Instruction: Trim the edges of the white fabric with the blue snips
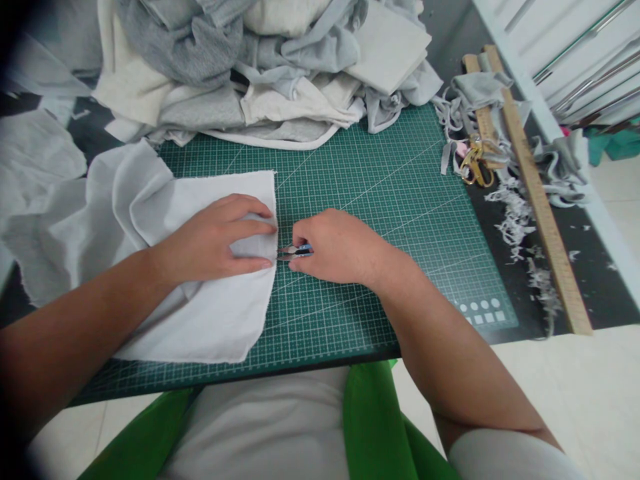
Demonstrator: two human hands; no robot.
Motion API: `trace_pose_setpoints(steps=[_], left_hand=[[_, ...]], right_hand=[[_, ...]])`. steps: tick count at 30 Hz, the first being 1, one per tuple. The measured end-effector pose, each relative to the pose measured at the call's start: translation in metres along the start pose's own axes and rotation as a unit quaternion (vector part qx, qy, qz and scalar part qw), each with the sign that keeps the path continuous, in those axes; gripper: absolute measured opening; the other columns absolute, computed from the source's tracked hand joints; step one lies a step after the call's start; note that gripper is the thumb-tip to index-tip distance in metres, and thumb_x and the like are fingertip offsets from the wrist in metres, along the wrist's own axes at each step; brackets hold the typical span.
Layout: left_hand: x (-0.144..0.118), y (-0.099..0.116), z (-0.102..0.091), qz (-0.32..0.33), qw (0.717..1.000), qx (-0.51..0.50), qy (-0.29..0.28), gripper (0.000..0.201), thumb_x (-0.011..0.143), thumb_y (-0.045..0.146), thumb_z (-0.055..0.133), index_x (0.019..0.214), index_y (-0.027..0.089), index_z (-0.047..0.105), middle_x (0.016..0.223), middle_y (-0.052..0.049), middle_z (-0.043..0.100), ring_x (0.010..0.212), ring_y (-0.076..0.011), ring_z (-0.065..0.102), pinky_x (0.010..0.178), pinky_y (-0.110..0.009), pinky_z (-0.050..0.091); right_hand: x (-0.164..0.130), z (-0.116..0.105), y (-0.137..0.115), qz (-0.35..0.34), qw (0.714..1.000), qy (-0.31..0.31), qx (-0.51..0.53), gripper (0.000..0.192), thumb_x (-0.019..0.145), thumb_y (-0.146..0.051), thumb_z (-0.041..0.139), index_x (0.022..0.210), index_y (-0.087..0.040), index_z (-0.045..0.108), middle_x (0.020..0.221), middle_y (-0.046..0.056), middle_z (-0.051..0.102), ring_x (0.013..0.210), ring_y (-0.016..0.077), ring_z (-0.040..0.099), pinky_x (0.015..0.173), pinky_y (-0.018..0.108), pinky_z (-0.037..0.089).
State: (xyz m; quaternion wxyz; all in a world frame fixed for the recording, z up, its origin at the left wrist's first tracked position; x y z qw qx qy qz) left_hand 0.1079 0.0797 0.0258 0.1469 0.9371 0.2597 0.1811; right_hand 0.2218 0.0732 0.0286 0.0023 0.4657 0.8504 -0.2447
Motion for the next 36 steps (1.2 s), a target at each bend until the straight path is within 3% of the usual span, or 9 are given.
trace_pose_setpoints(steps=[36], left_hand=[[0.0003,-0.0003,-0.0004,-0.001,1.000,-0.005,0.005,0.042,0.085,0.053,0.074,0.111,0.020,0.072,0.125,-0.012,0.066,0.116,-0.0308,0.063,0.104,-0.049,0.052]], right_hand=[[0.0014,0.0017,-0.0022,-0.005,1.000,0.010,-0.023,0.023,0.090,-0.043,0.067,0.088,-0.022,0.076,0.077,0.001,0.073,0.072,0.0177,0.061,0.064,0.030,0.034]])
Point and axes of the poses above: each hand's wrist, its own x-axis towards the middle knuckle, its own z-axis out of the palm, y = z × x, the point moved 10 cm from there along x, towards the middle knuckle
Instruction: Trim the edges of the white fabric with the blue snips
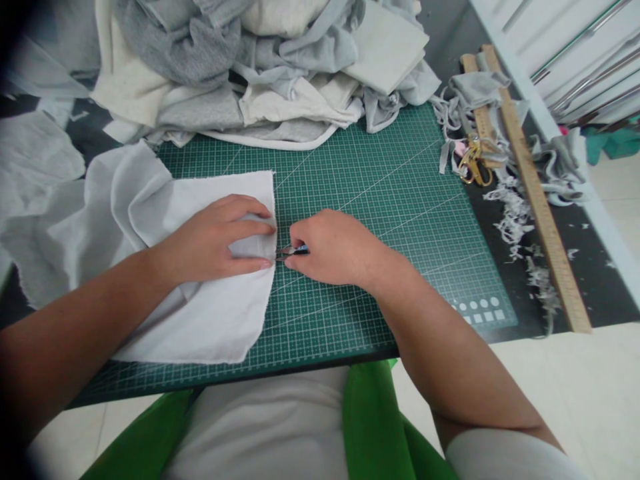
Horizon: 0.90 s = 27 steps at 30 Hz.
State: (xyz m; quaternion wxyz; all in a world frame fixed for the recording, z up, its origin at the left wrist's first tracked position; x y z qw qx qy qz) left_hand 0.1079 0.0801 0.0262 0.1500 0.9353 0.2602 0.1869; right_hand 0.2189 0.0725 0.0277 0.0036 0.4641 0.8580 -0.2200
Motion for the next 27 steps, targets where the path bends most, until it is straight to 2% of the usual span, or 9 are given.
trace_pose_setpoints(steps=[21,27], left_hand=[[0.000,0.004,-0.003,0.016,1.000,0.004,0.009,0.042,0.086,0.050,0.074,0.111,0.016,0.072,0.124,-0.014,0.066,0.114,-0.0327,0.063,0.100,-0.052,0.053],[0.000,0.002,-0.001,0.009,1.000,0.000,0.005,0.042,0.086,0.049,0.074,0.113,0.018,0.072,0.125,-0.013,0.066,0.116,-0.0318,0.063,0.103,-0.051,0.052]], right_hand=[[0.003,0.000,0.004,0.023,1.000,0.009,0.008,0.019,0.090,-0.038,0.068,0.085,-0.022,0.076,0.076,0.000,0.072,0.069,0.0157,0.059,0.062,0.029,0.032],[0.001,-0.011,0.012,0.034,0.998,0.033,0.051,0.017,0.087,-0.037,0.073,0.083,-0.021,0.076,0.074,-0.001,0.072,0.067,0.0135,0.059,0.064,0.028,0.034]])
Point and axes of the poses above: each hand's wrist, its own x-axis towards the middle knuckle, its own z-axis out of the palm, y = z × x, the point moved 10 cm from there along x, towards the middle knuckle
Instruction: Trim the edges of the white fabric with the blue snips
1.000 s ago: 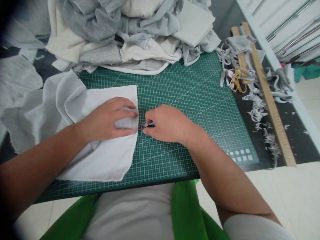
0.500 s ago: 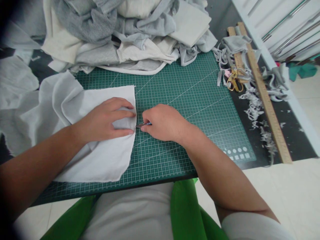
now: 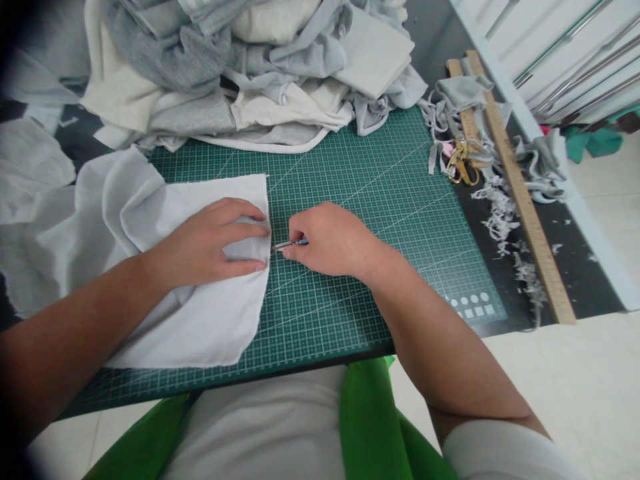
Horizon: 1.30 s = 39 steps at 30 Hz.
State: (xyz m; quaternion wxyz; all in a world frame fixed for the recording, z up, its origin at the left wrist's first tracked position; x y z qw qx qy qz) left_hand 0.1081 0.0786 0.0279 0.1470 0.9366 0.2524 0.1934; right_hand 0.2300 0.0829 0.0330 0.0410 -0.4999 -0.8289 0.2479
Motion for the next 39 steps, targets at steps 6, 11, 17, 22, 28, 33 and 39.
trace_pose_setpoints(steps=[6,11,17,22,28,33,39], left_hand=[[0.000,0.000,0.001,-0.001,1.000,0.006,-0.008,0.042,0.086,0.049,0.074,0.113,0.017,0.073,0.125,-0.014,0.065,0.117,-0.0314,0.062,0.103,-0.049,0.051],[0.000,0.000,0.000,-0.001,1.000,0.006,-0.004,0.042,0.086,0.050,0.074,0.111,0.016,0.073,0.125,-0.014,0.066,0.116,-0.0314,0.063,0.103,-0.048,0.051],[0.000,0.001,0.000,-0.002,1.000,0.005,-0.004,0.042,0.086,0.049,0.075,0.111,0.015,0.073,0.125,-0.014,0.066,0.116,-0.0320,0.063,0.103,-0.050,0.052],[0.000,0.002,-0.001,0.005,1.000,0.002,0.003,0.042,0.086,0.048,0.075,0.110,0.015,0.073,0.123,-0.014,0.066,0.114,-0.0320,0.063,0.101,-0.050,0.052],[0.000,0.000,0.001,-0.004,1.000,0.002,-0.006,0.041,0.085,0.050,0.074,0.111,0.017,0.073,0.125,-0.013,0.065,0.116,-0.0312,0.063,0.103,-0.049,0.051],[0.000,0.000,0.000,-0.002,1.000,-0.001,-0.001,0.042,0.085,0.049,0.075,0.111,0.017,0.073,0.125,-0.013,0.066,0.115,-0.0316,0.063,0.102,-0.050,0.052],[0.000,0.002,-0.002,0.004,1.000,0.006,0.004,0.041,0.085,0.049,0.075,0.110,0.016,0.073,0.124,-0.013,0.066,0.114,-0.0315,0.063,0.102,-0.050,0.053]], right_hand=[[-0.001,0.005,-0.005,-0.018,0.999,-0.025,-0.017,0.018,0.086,-0.039,0.073,0.087,-0.021,0.077,0.075,-0.001,0.073,0.068,0.0144,0.060,0.063,0.028,0.034],[-0.001,0.010,-0.007,-0.019,0.999,-0.037,-0.033,0.020,0.087,-0.041,0.072,0.088,-0.021,0.077,0.076,0.000,0.073,0.070,0.0155,0.061,0.063,0.028,0.034],[-0.001,0.013,-0.009,-0.019,0.998,-0.046,-0.030,0.020,0.087,-0.041,0.072,0.087,-0.021,0.077,0.075,0.000,0.072,0.068,0.0150,0.059,0.062,0.028,0.033],[-0.001,0.013,-0.010,-0.020,0.998,-0.044,-0.042,0.020,0.087,-0.041,0.071,0.086,-0.022,0.077,0.074,-0.001,0.071,0.067,0.0151,0.057,0.061,0.028,0.031],[-0.002,0.014,-0.010,-0.019,0.997,-0.036,-0.066,0.021,0.089,-0.041,0.069,0.084,-0.022,0.075,0.073,0.000,0.071,0.069,0.0157,0.057,0.062,0.029,0.030],[-0.001,0.014,-0.010,-0.013,0.996,-0.041,-0.073,0.019,0.089,-0.040,0.069,0.083,-0.023,0.075,0.072,0.000,0.069,0.068,0.0159,0.056,0.061,0.030,0.029],[0.000,0.014,-0.013,-0.009,0.995,-0.039,-0.087,0.024,0.093,-0.043,0.065,0.085,-0.023,0.076,0.074,0.001,0.070,0.070,0.0173,0.058,0.061,0.031,0.028]])
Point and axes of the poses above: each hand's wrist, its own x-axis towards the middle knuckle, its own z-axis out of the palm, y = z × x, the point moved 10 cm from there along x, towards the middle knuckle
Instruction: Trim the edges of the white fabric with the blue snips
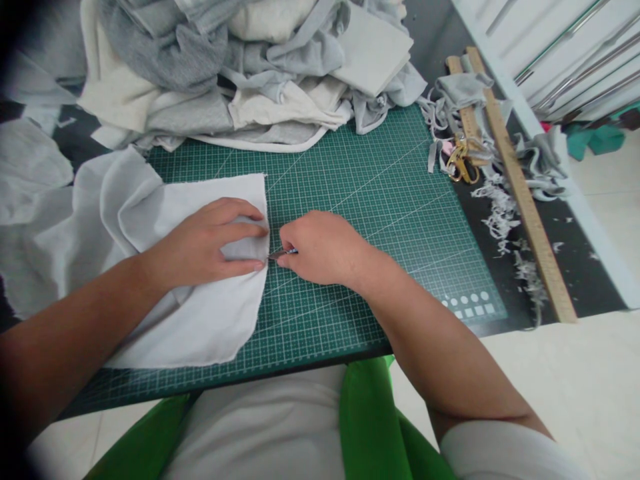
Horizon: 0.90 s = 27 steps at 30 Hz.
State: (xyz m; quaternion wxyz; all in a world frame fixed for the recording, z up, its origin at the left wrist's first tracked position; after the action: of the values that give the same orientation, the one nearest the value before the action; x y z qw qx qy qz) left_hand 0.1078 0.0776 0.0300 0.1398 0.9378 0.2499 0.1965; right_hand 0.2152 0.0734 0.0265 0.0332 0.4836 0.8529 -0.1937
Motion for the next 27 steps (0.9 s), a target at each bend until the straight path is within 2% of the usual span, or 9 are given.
trace_pose_setpoints(steps=[11,19,27], left_hand=[[-0.0004,-0.0012,0.0011,-0.002,1.000,-0.005,-0.001,0.043,0.086,0.051,0.075,0.110,0.017,0.072,0.124,-0.014,0.065,0.114,-0.0311,0.063,0.102,-0.050,0.053],[-0.0010,-0.0034,0.0031,-0.018,0.999,-0.020,-0.018,0.048,0.082,0.054,0.077,0.116,0.019,0.072,0.128,-0.013,0.064,0.118,-0.0318,0.062,0.105,-0.051,0.051],[0.0002,-0.0043,0.0046,-0.027,0.999,-0.023,-0.031,0.052,0.079,0.056,0.078,0.116,0.020,0.071,0.128,-0.013,0.063,0.118,-0.0333,0.061,0.105,-0.054,0.051]], right_hand=[[0.0008,0.0010,0.0010,-0.003,1.000,-0.005,0.030,0.023,0.092,-0.041,0.066,0.082,-0.022,0.075,0.069,-0.001,0.067,0.067,0.0151,0.055,0.061,0.029,0.029],[0.0026,0.0020,0.0077,-0.011,0.997,-0.002,0.079,0.020,0.088,-0.040,0.070,0.086,-0.021,0.077,0.078,0.000,0.074,0.072,0.0153,0.062,0.065,0.029,0.036],[0.0010,0.0005,0.0059,-0.010,0.998,-0.004,0.069,0.022,0.085,-0.040,0.073,0.091,-0.020,0.078,0.077,0.000,0.074,0.070,0.0157,0.062,0.064,0.029,0.036]])
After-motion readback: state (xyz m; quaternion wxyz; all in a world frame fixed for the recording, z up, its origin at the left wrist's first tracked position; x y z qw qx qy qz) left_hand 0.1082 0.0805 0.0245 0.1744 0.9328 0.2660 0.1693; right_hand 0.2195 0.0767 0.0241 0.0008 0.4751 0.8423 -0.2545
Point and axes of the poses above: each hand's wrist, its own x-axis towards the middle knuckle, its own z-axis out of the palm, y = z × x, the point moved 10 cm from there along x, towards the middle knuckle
